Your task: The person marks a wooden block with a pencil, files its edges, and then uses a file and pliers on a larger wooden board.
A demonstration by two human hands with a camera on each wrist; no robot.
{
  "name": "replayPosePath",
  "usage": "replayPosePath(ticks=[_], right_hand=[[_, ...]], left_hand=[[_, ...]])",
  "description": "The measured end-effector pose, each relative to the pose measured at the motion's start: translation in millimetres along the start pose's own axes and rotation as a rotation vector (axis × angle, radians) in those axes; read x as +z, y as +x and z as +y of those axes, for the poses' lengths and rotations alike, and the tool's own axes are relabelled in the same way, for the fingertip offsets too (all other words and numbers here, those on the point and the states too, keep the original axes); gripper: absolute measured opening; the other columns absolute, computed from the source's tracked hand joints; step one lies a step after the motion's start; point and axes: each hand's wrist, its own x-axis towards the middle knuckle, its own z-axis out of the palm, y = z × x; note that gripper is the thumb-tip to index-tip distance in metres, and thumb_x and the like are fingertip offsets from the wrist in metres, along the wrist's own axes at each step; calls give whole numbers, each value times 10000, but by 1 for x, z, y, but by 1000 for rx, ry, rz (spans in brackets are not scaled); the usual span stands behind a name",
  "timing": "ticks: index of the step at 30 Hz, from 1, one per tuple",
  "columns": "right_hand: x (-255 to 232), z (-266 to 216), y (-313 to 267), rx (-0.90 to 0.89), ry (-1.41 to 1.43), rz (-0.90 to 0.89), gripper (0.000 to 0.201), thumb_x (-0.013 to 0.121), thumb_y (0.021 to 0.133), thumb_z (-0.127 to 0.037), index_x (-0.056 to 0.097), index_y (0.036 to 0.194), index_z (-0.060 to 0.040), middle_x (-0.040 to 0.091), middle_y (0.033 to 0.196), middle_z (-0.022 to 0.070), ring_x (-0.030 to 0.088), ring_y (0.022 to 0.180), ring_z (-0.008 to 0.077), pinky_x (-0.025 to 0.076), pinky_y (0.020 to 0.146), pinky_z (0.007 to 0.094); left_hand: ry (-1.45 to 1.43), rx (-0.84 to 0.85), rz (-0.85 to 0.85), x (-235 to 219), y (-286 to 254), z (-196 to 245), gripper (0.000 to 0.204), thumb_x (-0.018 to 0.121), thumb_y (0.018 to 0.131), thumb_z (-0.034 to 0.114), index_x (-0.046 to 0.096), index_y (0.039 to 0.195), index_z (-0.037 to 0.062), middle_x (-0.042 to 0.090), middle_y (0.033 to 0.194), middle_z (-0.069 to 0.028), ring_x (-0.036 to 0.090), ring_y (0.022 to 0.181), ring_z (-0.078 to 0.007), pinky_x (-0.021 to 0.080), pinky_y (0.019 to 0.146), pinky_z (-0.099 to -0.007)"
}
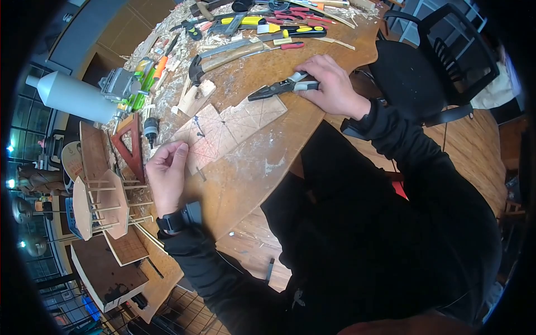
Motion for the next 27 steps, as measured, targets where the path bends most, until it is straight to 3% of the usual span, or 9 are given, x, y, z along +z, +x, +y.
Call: replayPosePath(ticks=[13,15,22,27], right_hand=[[3,-1,-1,-22,20,49,393,856,791,-181,711,1145,-93,658,1020,97,621,1014,342,518,856,439],[1,-1,-2,18,0,5,441,871,786,-158,715,1192,-84,678,1093,99,629,1053,338,525,891,430],[1,-2,-2,24,-5,-4,440,875,789,-167,721,1191,-74,682,1093,106,631,1054,336,521,903,420],[4,-1,0,-34,-2,59,390,860,797,-189,717,1146,-88,664,1013,88,620,1007,332,519,848,431]], left_hand=[[-47,15,-10,1,-1,-3,179,746,1009,124,768,1102,-28,751,973,8,617,848,-44,502,775,-213],[-29,19,-6,1,-1,-1,180,746,1009,124,768,1102,-28,752,972,5,617,846,-44,503,774,-214],[21,40,-23,0,-1,-1,182,740,1011,124,768,1097,-34,757,965,-6,617,850,-46,506,778,-219],[-2,33,-14,-1,-1,-1,182,738,1012,122,769,1098,-35,755,960,-3,615,856,-47,505,783,-223]])
